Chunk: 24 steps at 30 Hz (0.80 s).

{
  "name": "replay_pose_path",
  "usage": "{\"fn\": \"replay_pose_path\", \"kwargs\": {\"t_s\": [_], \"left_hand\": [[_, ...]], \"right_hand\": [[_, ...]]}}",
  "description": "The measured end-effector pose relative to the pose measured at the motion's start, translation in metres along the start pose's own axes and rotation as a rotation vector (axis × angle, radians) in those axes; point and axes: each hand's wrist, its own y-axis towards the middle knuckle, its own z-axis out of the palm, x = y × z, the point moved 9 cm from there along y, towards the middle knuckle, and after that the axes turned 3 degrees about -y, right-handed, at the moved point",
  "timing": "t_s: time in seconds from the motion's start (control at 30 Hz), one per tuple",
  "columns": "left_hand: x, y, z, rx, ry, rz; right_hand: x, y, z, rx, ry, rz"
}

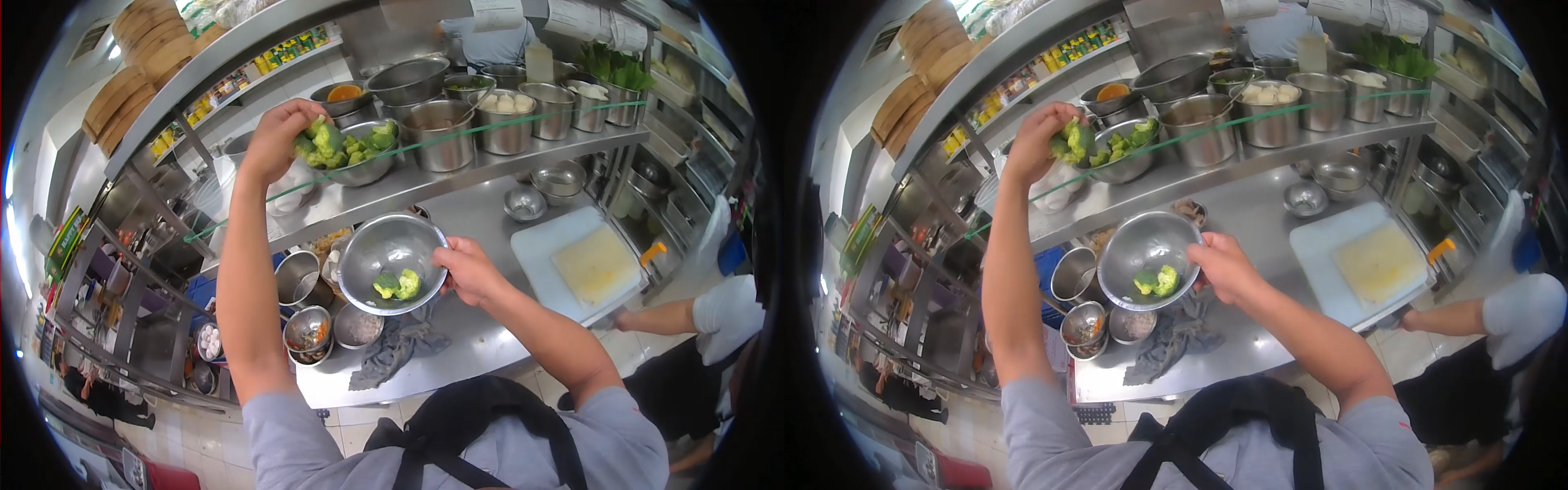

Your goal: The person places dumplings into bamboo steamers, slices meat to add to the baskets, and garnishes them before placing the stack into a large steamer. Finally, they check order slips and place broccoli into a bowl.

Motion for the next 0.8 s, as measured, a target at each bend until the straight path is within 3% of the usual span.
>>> {"fn": "replay_pose_path", "kwargs": {"t_s": [0.13, 0.23, 0.3, 0.33, 0.4, 0.47, 0.67, 0.8], "left_hand": [[0.006, -0.046, 0.076, 0.22, 0.449, -0.066], [0.025, -0.073, 0.107, 0.273, 0.462, -0.244], [0.007, -0.073, 0.1, 0.063, 0.649, -0.065], [0.006, -0.067, 0.097, 0.059, 0.647, -0.068], [-0.027, -0.047, 0.067, -0.208, 0.817, 0.186], [-0.044, -0.028, 0.053, -0.336, 0.911, 0.263], [-0.034, 0.002, 0.031, -0.479, 0.985, 0.207], [-0.039, -0.046, 0.064, -0.534, 0.87, 0.249]], "right_hand": [[0.0, -0.012, 0.003, -0.003, 0.026, 0.02], [-0.001, -0.02, 0.002, -0.022, 0.043, 0.008], [-0.005, -0.021, 0.001, -0.009, 0.041, 0.014], [-0.006, -0.022, -0.001, -0.007, 0.037, 0.018], [-0.007, -0.026, -0.005, 0.013, 0.05, -0.007], [-0.009, -0.03, -0.015, 0.025, 0.018, 0.003], [-0.004, -0.038, -0.031, 0.081, 0.033, 0.01], [-0.017, -0.039, -0.049, 0.123, 0.03, 0.022]]}}
